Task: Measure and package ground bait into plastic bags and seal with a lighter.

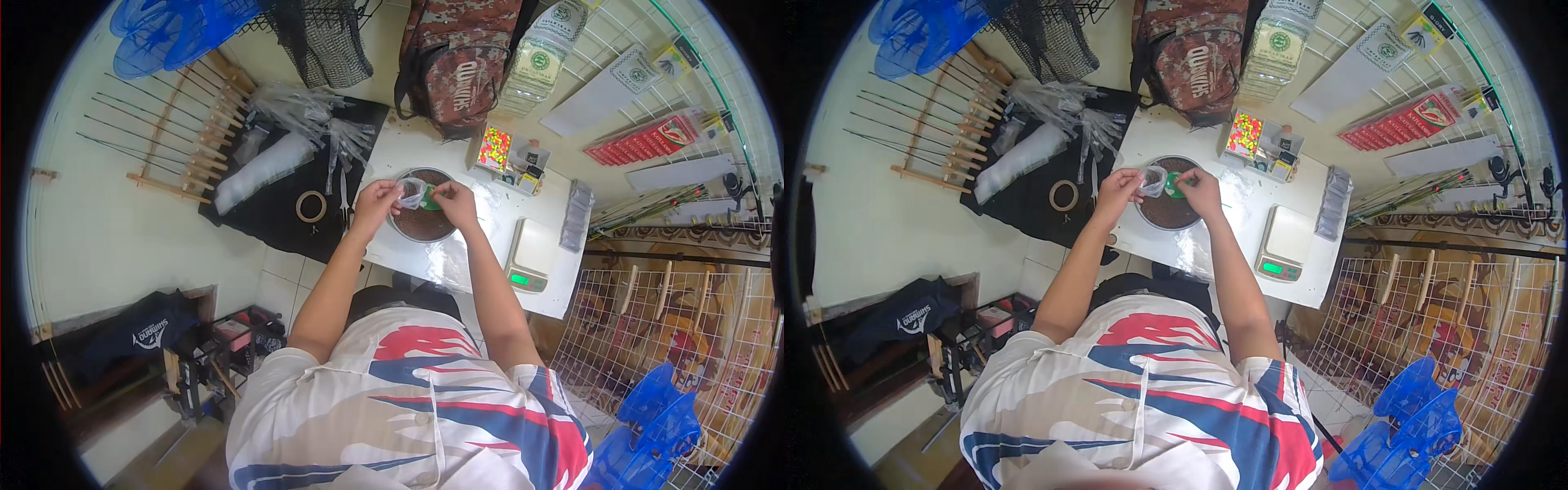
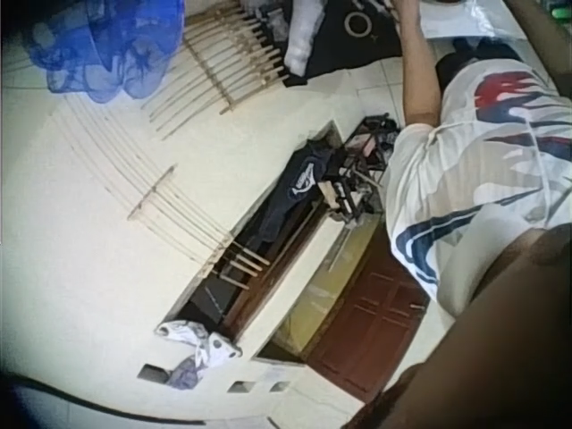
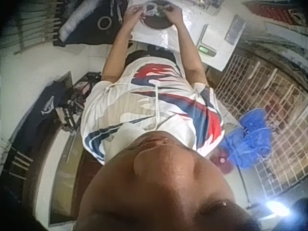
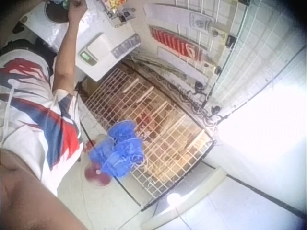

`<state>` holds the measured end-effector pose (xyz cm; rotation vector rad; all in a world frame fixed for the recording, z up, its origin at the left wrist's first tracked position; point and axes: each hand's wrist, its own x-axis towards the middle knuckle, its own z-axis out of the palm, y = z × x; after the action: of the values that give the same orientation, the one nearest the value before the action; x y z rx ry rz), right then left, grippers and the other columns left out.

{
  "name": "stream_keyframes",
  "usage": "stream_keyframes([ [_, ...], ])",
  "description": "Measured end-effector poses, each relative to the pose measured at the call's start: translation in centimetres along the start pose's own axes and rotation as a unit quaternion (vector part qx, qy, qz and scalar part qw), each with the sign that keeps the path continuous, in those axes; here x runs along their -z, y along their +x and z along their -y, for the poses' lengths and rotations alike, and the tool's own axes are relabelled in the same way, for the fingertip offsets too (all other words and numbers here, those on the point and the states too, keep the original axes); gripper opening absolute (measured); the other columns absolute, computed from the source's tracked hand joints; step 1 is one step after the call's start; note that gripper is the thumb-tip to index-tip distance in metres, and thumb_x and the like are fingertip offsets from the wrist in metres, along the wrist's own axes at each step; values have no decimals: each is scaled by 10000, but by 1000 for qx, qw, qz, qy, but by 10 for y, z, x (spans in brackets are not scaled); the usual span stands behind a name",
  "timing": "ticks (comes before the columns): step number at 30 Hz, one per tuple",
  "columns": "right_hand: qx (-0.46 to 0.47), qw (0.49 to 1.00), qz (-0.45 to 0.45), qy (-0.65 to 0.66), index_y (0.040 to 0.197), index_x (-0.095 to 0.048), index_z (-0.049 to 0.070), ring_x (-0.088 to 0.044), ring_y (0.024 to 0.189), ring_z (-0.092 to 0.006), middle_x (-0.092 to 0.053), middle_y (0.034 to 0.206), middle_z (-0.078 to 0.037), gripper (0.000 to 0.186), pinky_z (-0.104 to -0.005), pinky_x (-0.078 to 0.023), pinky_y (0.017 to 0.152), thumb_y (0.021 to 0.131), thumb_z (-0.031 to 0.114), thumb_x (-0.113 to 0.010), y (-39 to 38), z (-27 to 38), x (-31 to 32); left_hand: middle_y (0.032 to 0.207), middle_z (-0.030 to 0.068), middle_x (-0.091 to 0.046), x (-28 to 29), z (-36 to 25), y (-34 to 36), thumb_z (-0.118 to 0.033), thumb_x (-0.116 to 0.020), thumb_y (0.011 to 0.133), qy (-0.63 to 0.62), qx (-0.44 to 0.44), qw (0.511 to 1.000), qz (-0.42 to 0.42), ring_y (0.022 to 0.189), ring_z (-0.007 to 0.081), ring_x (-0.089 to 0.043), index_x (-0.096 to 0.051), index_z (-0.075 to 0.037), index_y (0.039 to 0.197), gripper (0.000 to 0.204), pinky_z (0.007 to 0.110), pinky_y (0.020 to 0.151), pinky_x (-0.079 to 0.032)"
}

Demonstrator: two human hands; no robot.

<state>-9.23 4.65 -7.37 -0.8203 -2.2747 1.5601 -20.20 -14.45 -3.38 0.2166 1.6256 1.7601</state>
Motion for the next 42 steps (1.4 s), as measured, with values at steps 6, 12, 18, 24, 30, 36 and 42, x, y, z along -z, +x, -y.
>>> stream_keyframes([
  [6, -2, 1000, -4, -17, 806, -645, 31, -550, 597, -92, -618, 674, -24, 121, -257, -431, 554, 763, 108, -727, -11, -1, 3, 898, 59, -664, -1, 3, -1, -195, -664, 918, -3, 0, 1000, -2, 714, 110, -623, -598, 7, 1085, 270, 239, 618, -530],
  [12, -11, 1000, 8, 16, 759, -635, 31, -551, 612, -114, -601, 663, -44, 142, -271, -447, 584, 719, 116, -742, -18, -1, 10, 898, 60, -665, -2, 5, -7, -205, -661, 922, 6, 4, 1000, -1, 724, 109, -622, -597, 10, 1086, 277, 241, 636, -526],
  [18, -7, 999, 16, 40, 784, -637, 29, -549, 624, -105, -609, 679, -40, 130, -266, -451, 596, 725, 98, -730, -27, -7, 14, 911, 59, -671, -7, 2, -16, -223, -653, 930, 13, 11, 1000, -13, 720, 107, -620, -600, 5, 1090, 283, 240, 651, -525],
  [24, 8, 999, -42, 10, 826, -647, 17, -606, 691, -158, -638, 723, -72, 117, -296, -480, 642, 751, 88, -700, -38, -4, 15, 883, 70, -666, -4, 7, -27, -192, -681, 906, -9, 4, 1000, -27, 700, 120, -625, -586, 26, 1088, 299, 241, 607, -524],
  [30, 73, 986, -35, -145, 920, -695, 31, -669, 763, -269, -679, 842, -154, 148, -379, -522, 694, 797, 112, -676, -36, 3, 5, 880, 68, -668, 2, 8, -40, -193, -679, 909, -9, -3, 998, -62, 698, 117, -626, -595, 16, 1079, 282, 238, 605, -523],
  [36, 79, 943, 8, -323, 914, -713, 78, -669, 858, -338, -681, 908, -171, 198, -435, -535, 752, 826, 250, -668, -9, 6, -21, 869, 56, -659, 6, 6, -46, -200, -675, 912, -10, -16, 997, -68, 711, 117, -616, -604, 4, 1062, 263, 255, 624, -531],
  [42, 59, 911, 36, -407, 873, -729, 110, -675, 835, -336, -690, 881, -156, 200, -443, -540, 738, 825, 293, -664, 5, -2, -42, 864, 54, -654, 7, -1, -43, -189, -673, 911, -8, -14, 997, -80, 696, 116, -614, -610, 2, 1060, 250, 251, 616, -533],
])
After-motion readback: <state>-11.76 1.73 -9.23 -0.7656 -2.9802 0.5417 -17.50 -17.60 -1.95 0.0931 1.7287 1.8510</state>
